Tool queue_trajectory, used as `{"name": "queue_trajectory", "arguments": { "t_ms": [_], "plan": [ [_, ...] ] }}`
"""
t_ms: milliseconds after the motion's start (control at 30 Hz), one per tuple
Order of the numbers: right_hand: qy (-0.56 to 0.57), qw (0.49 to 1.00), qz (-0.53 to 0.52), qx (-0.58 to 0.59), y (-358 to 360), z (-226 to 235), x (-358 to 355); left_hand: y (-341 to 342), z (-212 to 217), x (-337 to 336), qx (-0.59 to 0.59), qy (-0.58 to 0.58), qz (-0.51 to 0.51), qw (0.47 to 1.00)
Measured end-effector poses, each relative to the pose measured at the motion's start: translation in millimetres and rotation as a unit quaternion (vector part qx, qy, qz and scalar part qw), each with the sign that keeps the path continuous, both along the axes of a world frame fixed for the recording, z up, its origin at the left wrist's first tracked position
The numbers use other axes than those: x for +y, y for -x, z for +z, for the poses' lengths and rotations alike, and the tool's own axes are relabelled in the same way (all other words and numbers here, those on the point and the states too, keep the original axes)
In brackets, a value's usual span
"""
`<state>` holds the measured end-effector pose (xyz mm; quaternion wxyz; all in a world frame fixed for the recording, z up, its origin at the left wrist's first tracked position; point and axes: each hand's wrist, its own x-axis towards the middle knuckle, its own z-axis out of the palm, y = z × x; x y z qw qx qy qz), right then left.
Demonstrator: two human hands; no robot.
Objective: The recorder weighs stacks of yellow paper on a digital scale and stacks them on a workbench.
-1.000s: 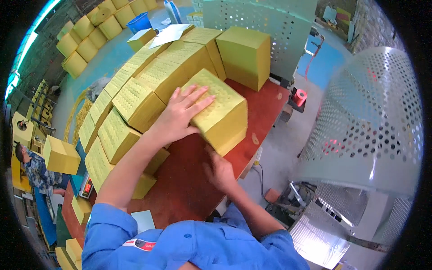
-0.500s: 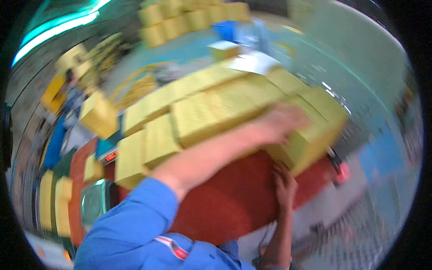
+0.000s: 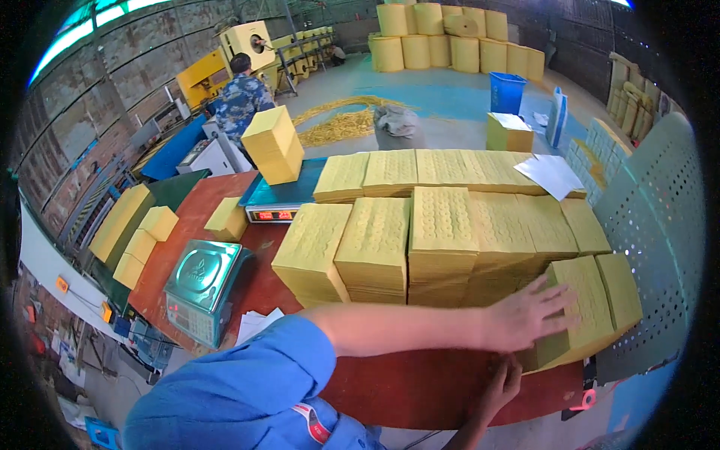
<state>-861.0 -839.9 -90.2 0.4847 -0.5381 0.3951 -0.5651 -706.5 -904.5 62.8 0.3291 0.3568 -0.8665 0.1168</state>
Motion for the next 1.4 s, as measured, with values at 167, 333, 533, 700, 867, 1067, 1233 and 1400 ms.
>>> {"name": "queue_trajectory", "arguments": {
  "t_ms": [167, 333, 533, 700, 867, 1067, 1233, 1400],
  "plan": [
    [0.025, 0.999, 0.031, 0.006, -47, 57, 62, -63, 1, 153, 0.107, -0.182, -0.012, 0.977],
    [-0.028, 0.97, 0.236, -0.057, -120, 107, 137, -123, -13, 296, 0.257, -0.31, 0.148, 0.903],
    [-0.039, 0.888, 0.454, -0.062, -226, 123, 250, -176, 9, 447, 0.414, -0.266, 0.281, 0.824],
    [-0.007, 0.836, 0.543, -0.075, -301, 124, 372, -215, -2, 580, 0.413, -0.137, 0.347, 0.831],
    [-0.113, 0.777, 0.616, -0.065, -369, 104, 506, -247, -30, 717, 0.412, -0.09, 0.48, 0.769],
    [-0.116, 0.673, 0.729, -0.046, -449, 104, 610, -281, -30, 827, 0.499, -0.066, 0.549, 0.668],
    [-0.102, 0.639, 0.761, -0.05, -512, 104, 658, -326, -16, 867, 0.472, -0.012, 0.613, 0.633],
    [-0.117, 0.584, 0.802, -0.052, -584, 110, 709, -382, -13, 918, 0.462, -0.01, 0.672, 0.579]
  ]
}}
